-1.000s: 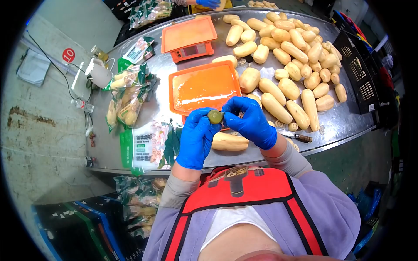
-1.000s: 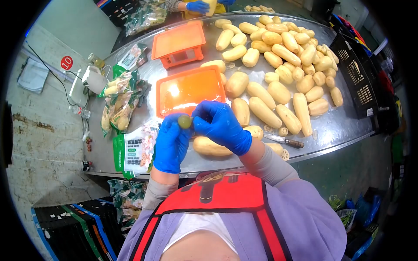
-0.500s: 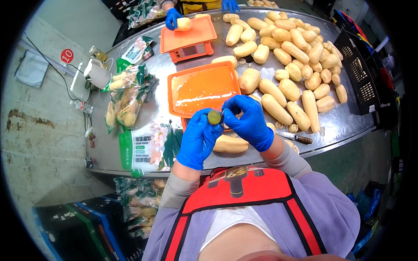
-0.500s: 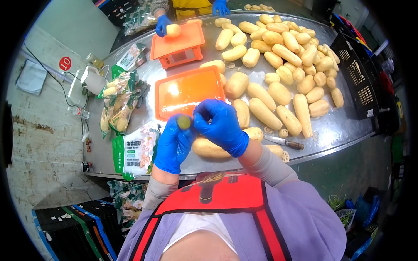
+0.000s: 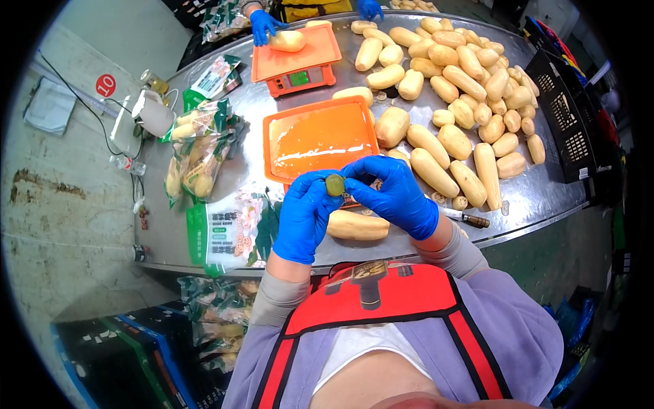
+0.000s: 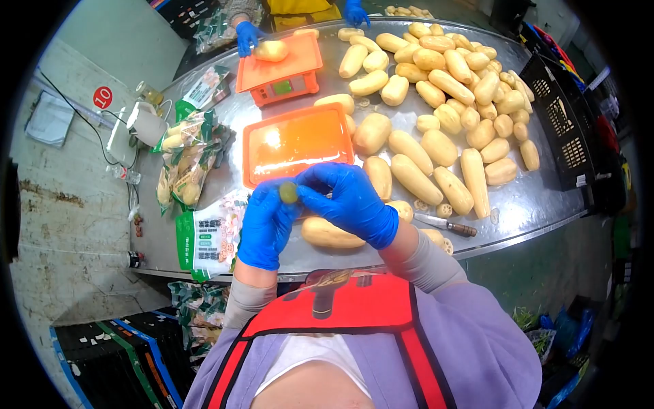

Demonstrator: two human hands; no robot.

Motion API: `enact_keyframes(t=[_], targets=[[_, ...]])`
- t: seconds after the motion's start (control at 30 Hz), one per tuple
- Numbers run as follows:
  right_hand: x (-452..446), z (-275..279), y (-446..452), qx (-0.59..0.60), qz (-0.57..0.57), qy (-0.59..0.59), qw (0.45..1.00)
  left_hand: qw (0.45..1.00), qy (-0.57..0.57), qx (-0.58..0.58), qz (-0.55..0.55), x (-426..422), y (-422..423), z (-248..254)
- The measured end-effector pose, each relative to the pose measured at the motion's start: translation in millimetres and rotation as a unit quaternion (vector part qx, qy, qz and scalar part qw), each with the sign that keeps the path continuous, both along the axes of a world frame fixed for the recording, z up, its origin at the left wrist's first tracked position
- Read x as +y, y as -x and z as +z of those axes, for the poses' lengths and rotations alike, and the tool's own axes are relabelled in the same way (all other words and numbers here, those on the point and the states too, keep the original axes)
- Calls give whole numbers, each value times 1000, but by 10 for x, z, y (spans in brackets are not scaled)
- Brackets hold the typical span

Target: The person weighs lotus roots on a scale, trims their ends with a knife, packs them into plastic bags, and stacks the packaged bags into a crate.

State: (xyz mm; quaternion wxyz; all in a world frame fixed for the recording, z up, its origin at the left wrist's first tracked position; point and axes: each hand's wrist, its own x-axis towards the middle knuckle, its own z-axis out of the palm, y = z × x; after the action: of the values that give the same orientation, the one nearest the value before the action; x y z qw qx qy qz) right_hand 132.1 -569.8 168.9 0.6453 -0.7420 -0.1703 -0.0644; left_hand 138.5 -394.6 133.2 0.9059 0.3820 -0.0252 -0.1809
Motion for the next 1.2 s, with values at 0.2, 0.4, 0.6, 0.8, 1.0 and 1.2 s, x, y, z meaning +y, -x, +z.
enact_keyframes(t=[0.2,0.4,0.6,0.8,1.0,1.2], targets=[[-11,21,14,-9,-20,55,998,999,-31,-4,-20,30,-12,30],[-5,-36,0,-17,-28,63,997,998,1,2,-60,37,-34,32],[-16,-132,-47,96,24,-78,992,992,-106,-72,-8,-73,17,106],[-32,-110,-27,149,53,-127,979,965,-235,-110,33,-59,61,160],[-18,-106,-6,100,35,-117,987,998,6,-42,-39,-80,22,63],[-28,-55,-6,25,-30,-53,998,994,76,27,-71,-80,20,-29]])
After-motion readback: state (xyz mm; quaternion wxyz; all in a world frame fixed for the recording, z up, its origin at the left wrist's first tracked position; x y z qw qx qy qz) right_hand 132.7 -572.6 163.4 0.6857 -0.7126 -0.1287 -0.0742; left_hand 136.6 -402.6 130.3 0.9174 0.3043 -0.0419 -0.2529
